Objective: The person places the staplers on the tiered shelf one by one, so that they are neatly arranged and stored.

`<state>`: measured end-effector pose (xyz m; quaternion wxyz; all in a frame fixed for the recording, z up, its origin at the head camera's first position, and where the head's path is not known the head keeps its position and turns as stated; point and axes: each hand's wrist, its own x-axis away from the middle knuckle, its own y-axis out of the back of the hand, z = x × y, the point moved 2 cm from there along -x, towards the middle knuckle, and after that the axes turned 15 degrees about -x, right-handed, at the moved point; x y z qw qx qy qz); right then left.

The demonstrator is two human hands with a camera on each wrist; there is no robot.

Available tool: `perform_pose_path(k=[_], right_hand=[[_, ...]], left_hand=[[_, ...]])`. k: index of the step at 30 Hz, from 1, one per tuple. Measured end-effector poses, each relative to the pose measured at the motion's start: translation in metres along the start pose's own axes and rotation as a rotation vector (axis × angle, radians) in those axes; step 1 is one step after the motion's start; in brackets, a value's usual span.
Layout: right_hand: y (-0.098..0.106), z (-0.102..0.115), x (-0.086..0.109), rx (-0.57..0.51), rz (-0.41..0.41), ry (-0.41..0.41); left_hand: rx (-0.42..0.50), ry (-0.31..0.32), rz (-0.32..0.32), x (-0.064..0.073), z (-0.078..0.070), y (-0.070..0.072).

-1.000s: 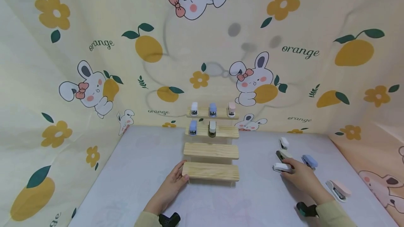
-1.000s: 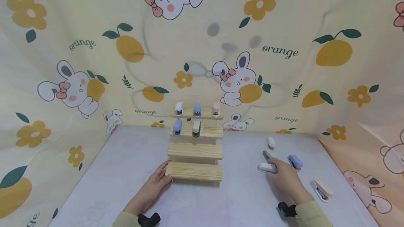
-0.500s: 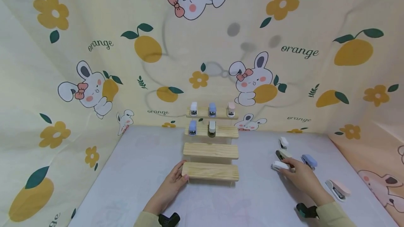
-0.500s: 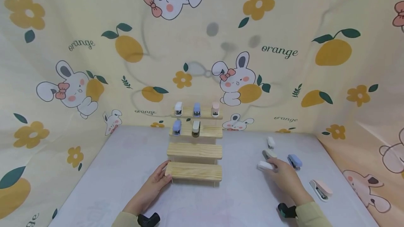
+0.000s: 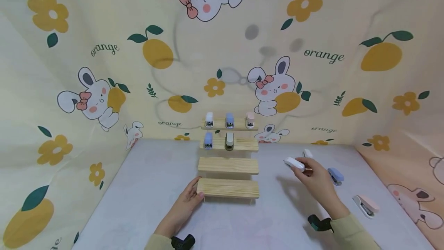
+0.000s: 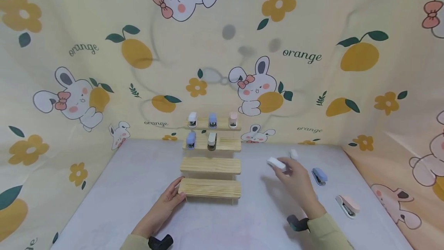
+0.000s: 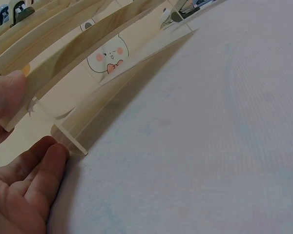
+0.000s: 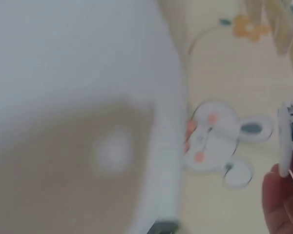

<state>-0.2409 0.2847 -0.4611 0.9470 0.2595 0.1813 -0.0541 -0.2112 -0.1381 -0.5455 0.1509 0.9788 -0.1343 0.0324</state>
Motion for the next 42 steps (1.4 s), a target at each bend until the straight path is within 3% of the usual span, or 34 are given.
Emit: perform_pose_path(k=[8, 23, 31, 42], right_hand=[[-0.033, 0.039, -0.018, -0.081, -0.053, 0.122], [-0.083, 0.087, -0.052, -0.164, -0.123, 0.222], [-0.104, 0.092, -0.062, -0.071, -0.174, 0.190], [-0.114, 0.092, -0.068, -0.026, -0.204, 0.184]], left_hand=[[0.010, -0.001, 0.001, 0.000, 0.000, 0.000], [0.002, 0.002, -0.004, 0.002, -0.003, 0.001], [0.008, 0.003, -0.006, 0.000, 0.000, -0.001], [0.006, 0.002, 0.004, -0.001, 0.002, 0.001]])
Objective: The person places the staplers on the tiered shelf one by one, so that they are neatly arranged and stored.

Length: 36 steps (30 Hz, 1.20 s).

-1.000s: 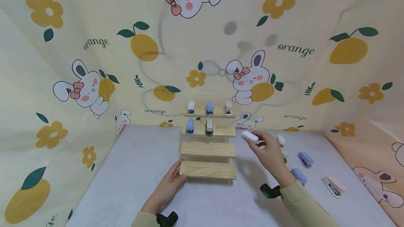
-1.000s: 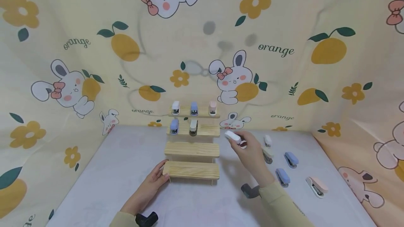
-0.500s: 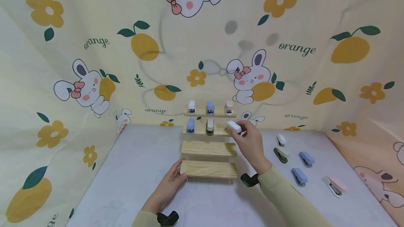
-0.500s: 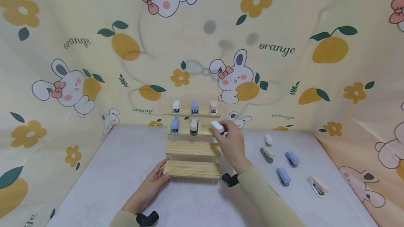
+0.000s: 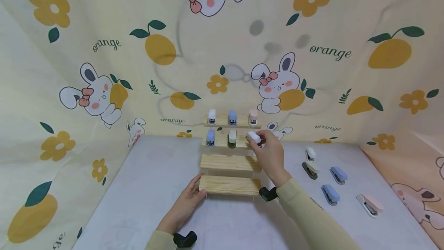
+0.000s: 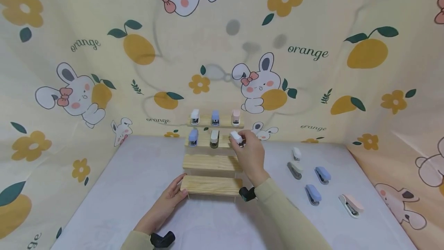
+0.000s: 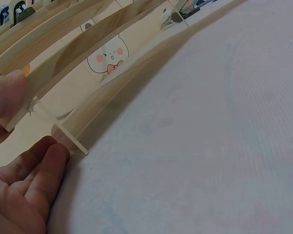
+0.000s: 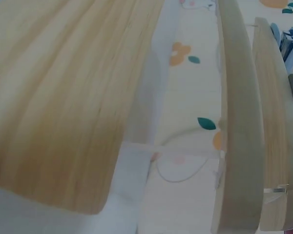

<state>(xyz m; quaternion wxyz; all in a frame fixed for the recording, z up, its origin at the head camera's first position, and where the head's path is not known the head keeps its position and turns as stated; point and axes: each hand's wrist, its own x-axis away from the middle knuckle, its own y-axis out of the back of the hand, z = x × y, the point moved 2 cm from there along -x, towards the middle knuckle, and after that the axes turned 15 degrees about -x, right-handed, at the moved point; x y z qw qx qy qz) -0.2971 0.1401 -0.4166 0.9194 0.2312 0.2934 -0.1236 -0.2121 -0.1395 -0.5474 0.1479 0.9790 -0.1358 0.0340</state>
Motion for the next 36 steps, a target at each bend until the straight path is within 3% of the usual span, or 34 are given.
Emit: perform_pose_path(k=[4, 10, 18, 30, 36], right_hand=[[-0.001, 0.001, 0.000, 0.015, 0.018, -0.023], [0.003, 0.001, 0.003, 0.034, 0.128, -0.053], [0.011, -0.001, 0.008, 0.043, 0.275, 0.071], [0.006, 0.001, 0.013, 0.159, 0.239, 0.171], [0.005, 0.001, 0.014, 0.174, 0.221, 0.160]], left_hand=[[0.002, -0.007, 0.005, 0.000, 0.001, 0.001], [0.013, -0.012, 0.009, -0.001, 0.001, 0.001], [0.018, -0.008, 0.009, 0.000, 0.000, 0.001], [0.010, 0.010, 0.008, 0.000, -0.001, 0.002], [0.014, 0.001, 0.007, 0.001, -0.002, 0.001]])
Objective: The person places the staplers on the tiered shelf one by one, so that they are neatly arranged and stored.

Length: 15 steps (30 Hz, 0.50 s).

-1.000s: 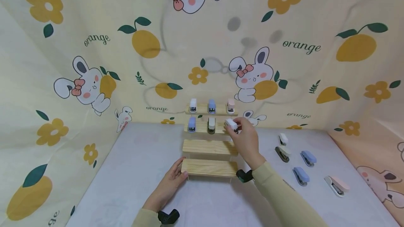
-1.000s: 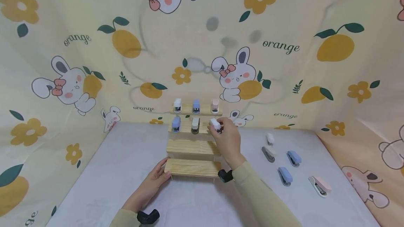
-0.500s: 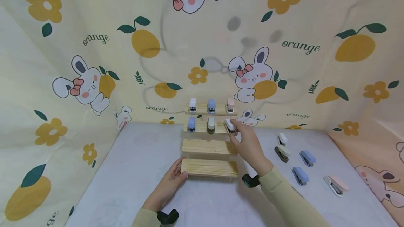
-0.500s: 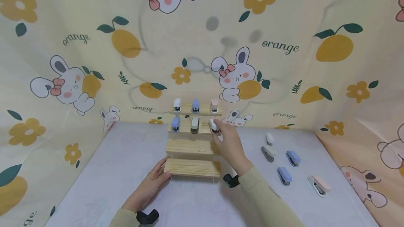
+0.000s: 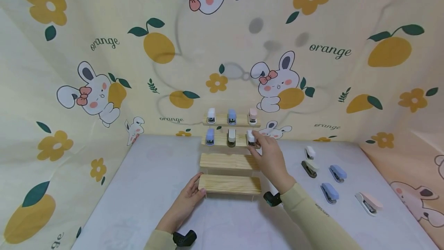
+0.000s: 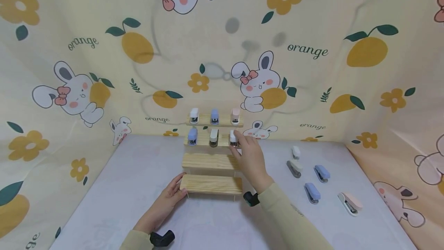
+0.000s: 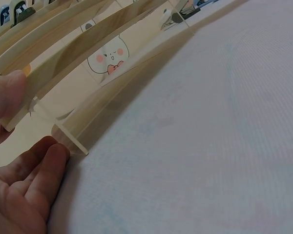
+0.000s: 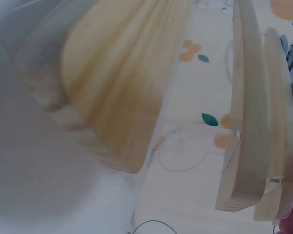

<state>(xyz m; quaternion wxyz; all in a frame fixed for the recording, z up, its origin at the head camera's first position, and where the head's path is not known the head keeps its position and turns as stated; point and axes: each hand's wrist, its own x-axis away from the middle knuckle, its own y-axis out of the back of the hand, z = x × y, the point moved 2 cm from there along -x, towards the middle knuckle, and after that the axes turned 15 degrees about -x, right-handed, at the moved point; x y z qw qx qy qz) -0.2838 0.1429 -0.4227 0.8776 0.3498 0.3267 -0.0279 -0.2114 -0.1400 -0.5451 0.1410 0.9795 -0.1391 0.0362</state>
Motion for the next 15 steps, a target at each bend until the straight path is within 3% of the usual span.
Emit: perform_pose_path(k=[10, 15], right_hand=[[0.002, -0.005, 0.002, -0.038, -0.003, -0.062], [0.020, -0.018, 0.013, -0.076, 0.021, -0.140]], left_hand=[[-0.026, -0.003, -0.008, -0.001, 0.002, 0.000], [-0.021, -0.002, -0.006, -0.001, 0.001, -0.001]])
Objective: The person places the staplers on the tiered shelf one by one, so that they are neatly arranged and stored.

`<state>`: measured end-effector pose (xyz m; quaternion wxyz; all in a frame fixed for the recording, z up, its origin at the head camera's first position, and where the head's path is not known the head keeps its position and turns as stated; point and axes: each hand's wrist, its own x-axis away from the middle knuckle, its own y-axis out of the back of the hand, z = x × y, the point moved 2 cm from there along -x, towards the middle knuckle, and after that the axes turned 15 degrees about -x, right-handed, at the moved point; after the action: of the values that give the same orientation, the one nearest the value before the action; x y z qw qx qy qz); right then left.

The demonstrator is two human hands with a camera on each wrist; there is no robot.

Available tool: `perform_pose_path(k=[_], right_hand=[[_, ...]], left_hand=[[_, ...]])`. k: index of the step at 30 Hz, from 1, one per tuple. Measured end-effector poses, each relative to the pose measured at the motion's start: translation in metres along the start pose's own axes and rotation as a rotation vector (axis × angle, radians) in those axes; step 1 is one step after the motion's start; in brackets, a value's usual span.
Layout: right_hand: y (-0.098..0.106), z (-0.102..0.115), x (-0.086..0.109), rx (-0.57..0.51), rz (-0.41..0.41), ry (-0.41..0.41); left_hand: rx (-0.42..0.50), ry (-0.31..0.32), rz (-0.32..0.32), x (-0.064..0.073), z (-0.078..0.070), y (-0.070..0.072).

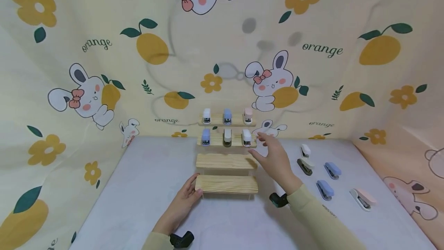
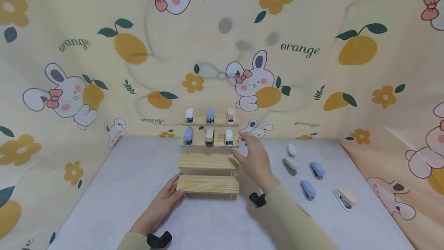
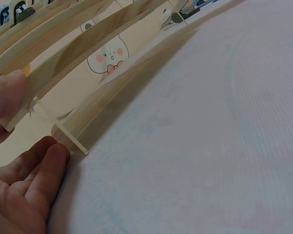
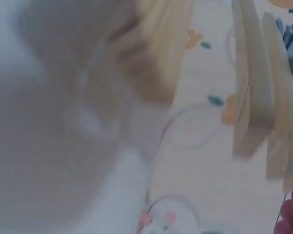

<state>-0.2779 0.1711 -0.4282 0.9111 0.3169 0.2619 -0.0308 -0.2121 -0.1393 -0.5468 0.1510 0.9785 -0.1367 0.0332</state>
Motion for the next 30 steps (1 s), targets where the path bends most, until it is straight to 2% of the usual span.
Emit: perform_pose_path(k=[7, 19, 24, 30], right_hand=[[0.034, -0.033, 0.018, 0.020, 0.030, -0.091], [0.091, -0.079, 0.068, 0.018, 0.106, -0.208], [0.108, -0.094, 0.085, -0.009, 0.135, -0.317], [0.117, -0.108, 0.103, -0.023, 0.187, -0.492]], left_hand=[[0.004, 0.005, 0.002, -0.001, -0.002, 0.001], [0.001, 0.007, 0.002, 0.001, -0.004, 0.001], [0.001, 0.006, 0.008, 0.000, -0.003, 0.002], [0.008, 0.001, 0.012, 0.001, -0.002, 0.002]])
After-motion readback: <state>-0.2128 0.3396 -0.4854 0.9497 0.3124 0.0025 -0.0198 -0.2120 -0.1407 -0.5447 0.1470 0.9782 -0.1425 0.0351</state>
